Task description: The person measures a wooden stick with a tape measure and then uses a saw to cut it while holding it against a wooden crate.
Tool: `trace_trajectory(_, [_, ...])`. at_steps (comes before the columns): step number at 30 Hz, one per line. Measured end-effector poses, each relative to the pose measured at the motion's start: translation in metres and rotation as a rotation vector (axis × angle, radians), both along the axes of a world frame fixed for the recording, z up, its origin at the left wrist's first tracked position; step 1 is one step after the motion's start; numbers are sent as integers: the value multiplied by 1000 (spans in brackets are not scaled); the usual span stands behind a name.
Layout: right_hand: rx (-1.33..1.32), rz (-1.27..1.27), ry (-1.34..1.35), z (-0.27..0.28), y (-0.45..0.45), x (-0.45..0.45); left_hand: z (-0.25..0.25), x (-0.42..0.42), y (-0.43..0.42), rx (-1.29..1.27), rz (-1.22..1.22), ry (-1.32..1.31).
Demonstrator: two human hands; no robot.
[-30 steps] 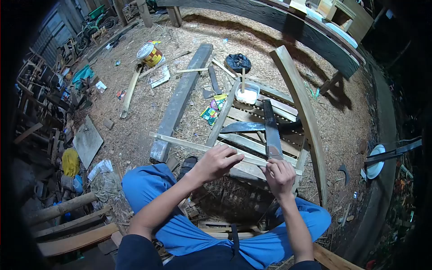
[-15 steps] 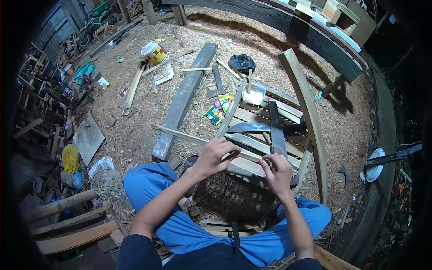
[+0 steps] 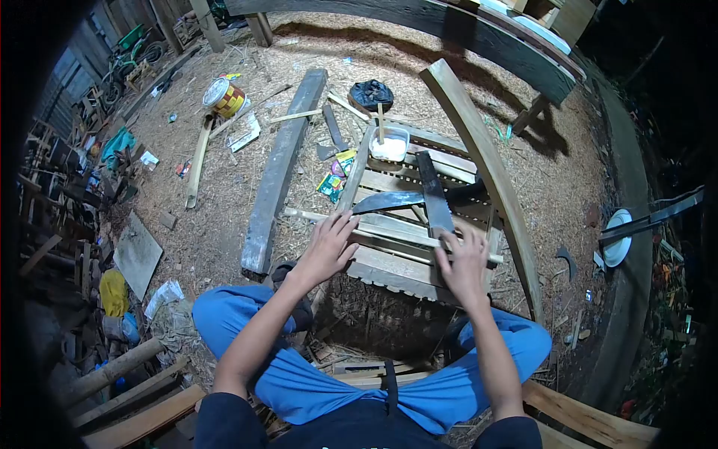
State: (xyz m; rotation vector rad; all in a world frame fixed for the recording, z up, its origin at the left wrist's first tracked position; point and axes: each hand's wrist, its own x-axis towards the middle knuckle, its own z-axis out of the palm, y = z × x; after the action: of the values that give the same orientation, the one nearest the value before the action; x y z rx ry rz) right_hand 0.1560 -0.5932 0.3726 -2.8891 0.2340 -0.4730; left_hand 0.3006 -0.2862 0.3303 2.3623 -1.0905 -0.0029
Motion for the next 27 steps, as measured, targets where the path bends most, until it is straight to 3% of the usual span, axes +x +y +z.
trace_trajectory(6, [-16,227,-60,-30,30,12,2,4,-7,36,-24,-103])
trace_trajectory(9, [-23,266,-140,-27,21,12,3,2,-11,9,-134,-9])
trace_trajectory(12, [41,244,-143,-15,11,9,-10,-14,-18,-230,-151,-35])
trace_trajectory(17, [-15,258,-108,-10,16,3,-34,-24,-26,-341,-93,100])
trace_trajectory(19, [-61,179,-53,-12,12,1,-10,-22,-25,-230,-22,-65])
trace_trajectory(23, [-49,226,56,-9,9,5,31,-21,-12,-261,83,-11])
trace_trajectory(24, [-57,318,12,-3,12,6,32,-20,-1,-238,108,28])
trace_trajectory(27, [-94,271,145,7,32,10,17,-18,32,-246,159,53])
